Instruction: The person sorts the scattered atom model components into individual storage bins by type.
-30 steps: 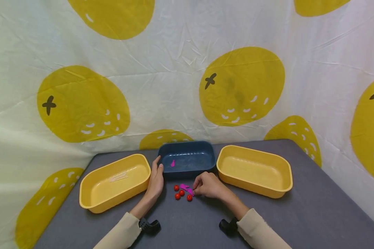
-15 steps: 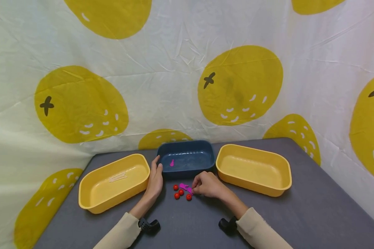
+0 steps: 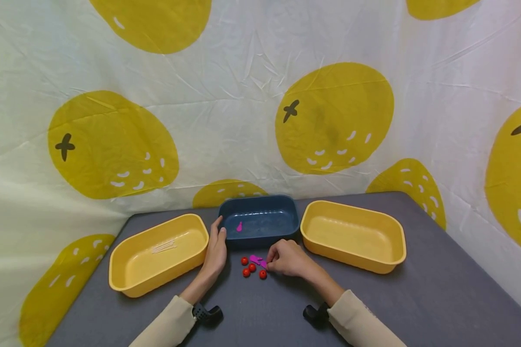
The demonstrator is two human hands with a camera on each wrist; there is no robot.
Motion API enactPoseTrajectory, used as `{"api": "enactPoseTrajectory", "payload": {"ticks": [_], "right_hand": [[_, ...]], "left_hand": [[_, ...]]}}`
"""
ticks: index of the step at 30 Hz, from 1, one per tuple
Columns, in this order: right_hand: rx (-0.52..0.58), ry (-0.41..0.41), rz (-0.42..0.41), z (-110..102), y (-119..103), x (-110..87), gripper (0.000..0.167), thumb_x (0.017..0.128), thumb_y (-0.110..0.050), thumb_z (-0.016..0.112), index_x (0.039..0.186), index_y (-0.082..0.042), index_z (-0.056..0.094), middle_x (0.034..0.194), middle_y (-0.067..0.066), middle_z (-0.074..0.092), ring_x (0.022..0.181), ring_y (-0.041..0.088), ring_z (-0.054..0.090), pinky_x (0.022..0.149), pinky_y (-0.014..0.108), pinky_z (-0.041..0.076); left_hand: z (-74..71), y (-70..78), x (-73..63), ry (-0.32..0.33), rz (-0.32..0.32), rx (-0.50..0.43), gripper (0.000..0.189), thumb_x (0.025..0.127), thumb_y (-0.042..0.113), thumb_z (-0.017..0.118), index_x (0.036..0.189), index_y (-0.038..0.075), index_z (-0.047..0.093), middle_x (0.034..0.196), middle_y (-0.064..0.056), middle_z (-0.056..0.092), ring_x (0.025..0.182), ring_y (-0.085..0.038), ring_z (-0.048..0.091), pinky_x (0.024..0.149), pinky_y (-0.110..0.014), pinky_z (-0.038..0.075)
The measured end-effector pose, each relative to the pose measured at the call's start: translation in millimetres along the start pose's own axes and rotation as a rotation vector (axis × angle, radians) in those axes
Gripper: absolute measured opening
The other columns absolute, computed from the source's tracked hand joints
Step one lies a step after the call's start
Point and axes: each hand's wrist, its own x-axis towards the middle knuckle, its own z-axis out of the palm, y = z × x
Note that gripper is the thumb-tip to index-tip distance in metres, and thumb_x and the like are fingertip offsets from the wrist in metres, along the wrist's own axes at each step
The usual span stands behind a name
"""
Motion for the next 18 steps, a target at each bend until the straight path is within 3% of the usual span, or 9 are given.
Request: {"api": "enactPoseTrajectory", "payload": {"ticks": [18], "right_hand": [[-0.043, 0.03, -0.032, 3.2, 1.6, -0.8, 0.008, 0.086, -0.013, 0.08, 0.08, -0.016, 0.075, 0.067, -0.009, 0.064, 0.054, 0.007, 0.055, 0.054, 0.023, 0.046]], "left_hand": [[0.6, 1.2, 0.6, -0.001, -0.019, -0.005, 0.055, 0.113, 0.041, 0.032, 0.164, 0.024, 0.024, 0.172, -0.001, 0.024, 0.159, -0.027, 0.023, 0.129, -0.058, 0.017]]}}
